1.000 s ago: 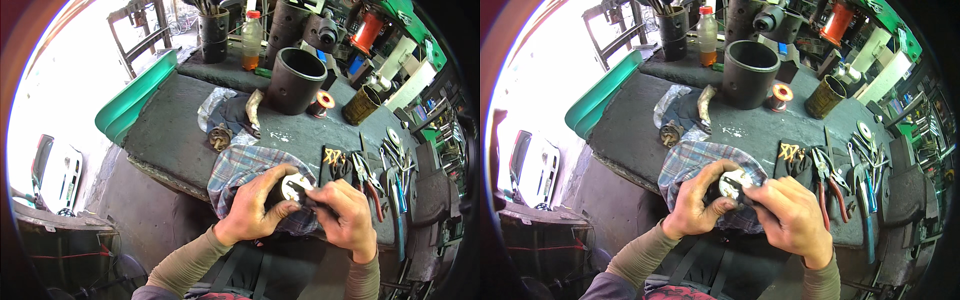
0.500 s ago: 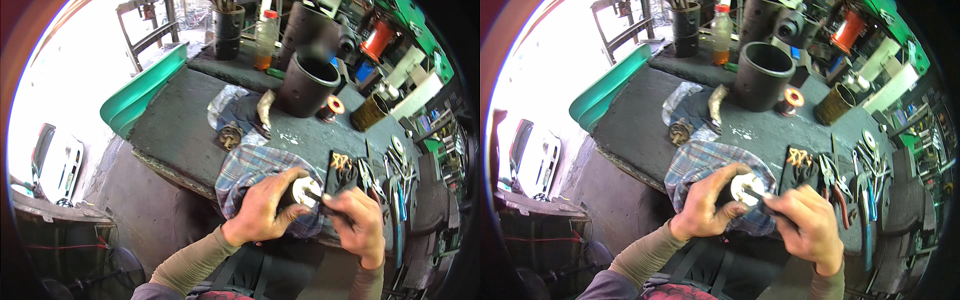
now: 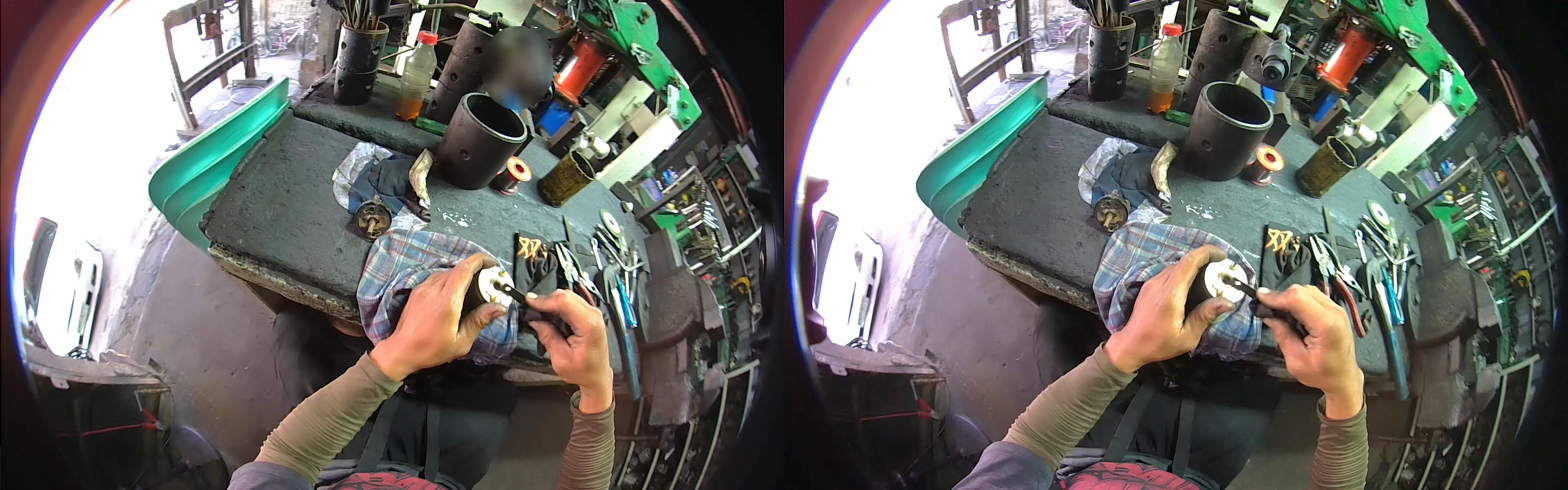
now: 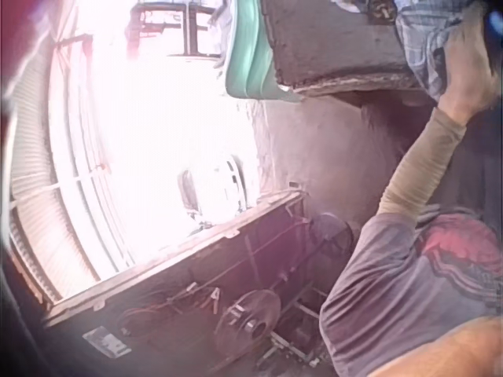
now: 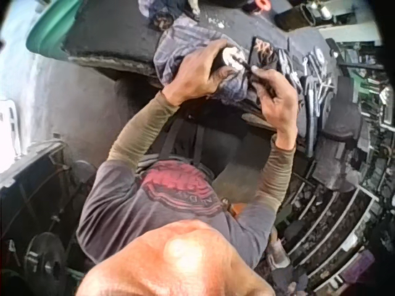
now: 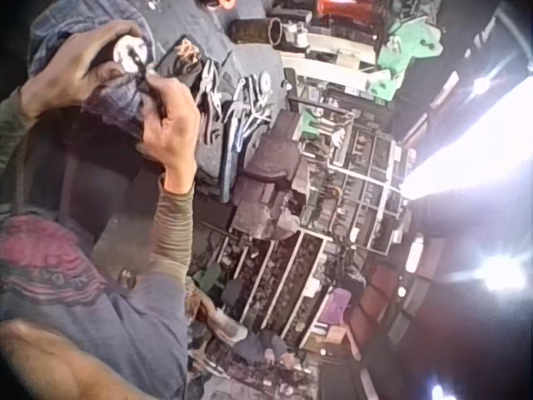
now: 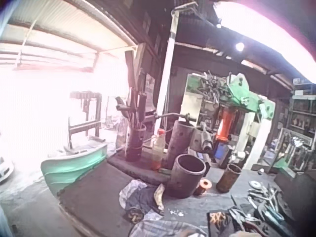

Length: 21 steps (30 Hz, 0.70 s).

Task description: The person disassembles a cylindrical electrical component, removes a small internal part, and then reassembles the unit. They use a small flat tool to scrape and clean the interior surfaces of the component's housing.

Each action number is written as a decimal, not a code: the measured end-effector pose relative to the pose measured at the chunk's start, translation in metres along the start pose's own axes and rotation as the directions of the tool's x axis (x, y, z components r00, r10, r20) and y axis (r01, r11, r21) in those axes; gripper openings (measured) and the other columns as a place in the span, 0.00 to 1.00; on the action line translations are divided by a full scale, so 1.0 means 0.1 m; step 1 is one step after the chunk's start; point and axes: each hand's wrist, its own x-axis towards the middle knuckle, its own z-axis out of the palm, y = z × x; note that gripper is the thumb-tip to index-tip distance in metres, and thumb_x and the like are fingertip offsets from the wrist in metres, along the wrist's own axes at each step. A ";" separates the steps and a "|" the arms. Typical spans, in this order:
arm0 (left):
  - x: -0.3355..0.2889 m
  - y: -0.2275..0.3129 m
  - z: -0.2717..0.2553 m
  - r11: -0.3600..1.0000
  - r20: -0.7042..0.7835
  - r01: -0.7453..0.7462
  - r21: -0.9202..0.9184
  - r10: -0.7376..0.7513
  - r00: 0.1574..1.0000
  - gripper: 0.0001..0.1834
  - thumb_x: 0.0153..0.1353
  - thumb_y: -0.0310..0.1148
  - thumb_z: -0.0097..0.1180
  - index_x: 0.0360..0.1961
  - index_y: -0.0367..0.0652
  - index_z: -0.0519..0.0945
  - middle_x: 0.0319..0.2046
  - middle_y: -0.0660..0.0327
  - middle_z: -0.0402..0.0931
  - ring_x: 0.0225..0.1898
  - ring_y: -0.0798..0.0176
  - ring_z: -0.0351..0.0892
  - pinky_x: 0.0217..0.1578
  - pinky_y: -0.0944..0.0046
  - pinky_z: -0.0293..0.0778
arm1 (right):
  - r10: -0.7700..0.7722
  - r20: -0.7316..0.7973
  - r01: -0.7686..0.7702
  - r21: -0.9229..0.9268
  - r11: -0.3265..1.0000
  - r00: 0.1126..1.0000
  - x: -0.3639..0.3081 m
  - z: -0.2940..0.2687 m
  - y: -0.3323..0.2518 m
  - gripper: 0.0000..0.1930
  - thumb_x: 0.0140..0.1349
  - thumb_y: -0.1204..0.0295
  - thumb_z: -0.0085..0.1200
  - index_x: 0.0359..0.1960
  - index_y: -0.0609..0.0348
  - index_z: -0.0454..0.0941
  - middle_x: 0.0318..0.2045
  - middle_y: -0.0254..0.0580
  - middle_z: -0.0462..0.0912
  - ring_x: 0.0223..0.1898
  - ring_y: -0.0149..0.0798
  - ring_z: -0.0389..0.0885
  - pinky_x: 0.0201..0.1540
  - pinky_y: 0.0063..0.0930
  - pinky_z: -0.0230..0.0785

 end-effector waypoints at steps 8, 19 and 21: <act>0.04 -0.03 -0.06 0.998 -0.088 0.040 -0.050 -0.044 0.995 0.30 0.70 0.46 0.70 0.63 0.36 0.76 0.44 0.42 0.86 0.46 0.34 0.88 0.43 0.45 0.82 | 0.043 -0.141 -0.053 -0.069 0.996 0.989 0.22 0.38 -0.33 0.14 0.65 0.85 0.61 0.52 0.66 0.84 0.43 0.50 0.90 0.42 0.44 0.90 0.47 0.33 0.79; 0.01 -0.01 -0.18 0.973 -0.012 0.136 -0.186 -0.141 0.990 0.35 0.70 0.47 0.70 0.67 0.33 0.74 0.50 0.39 0.87 0.51 0.35 0.87 0.51 0.45 0.82 | 0.080 -0.073 -0.093 -0.183 0.979 0.994 0.24 0.34 -0.39 0.14 0.66 0.84 0.62 0.53 0.63 0.85 0.40 0.48 0.89 0.43 0.39 0.90 0.47 0.31 0.78; 0.05 0.01 -0.20 0.966 0.013 0.150 -0.212 -0.151 0.989 0.35 0.69 0.47 0.71 0.66 0.33 0.77 0.49 0.39 0.87 0.51 0.36 0.88 0.51 0.47 0.82 | 0.098 -0.047 -0.103 -0.129 0.986 0.994 0.25 0.29 -0.35 0.15 0.65 0.83 0.63 0.53 0.64 0.84 0.41 0.49 0.89 0.43 0.40 0.90 0.47 0.33 0.79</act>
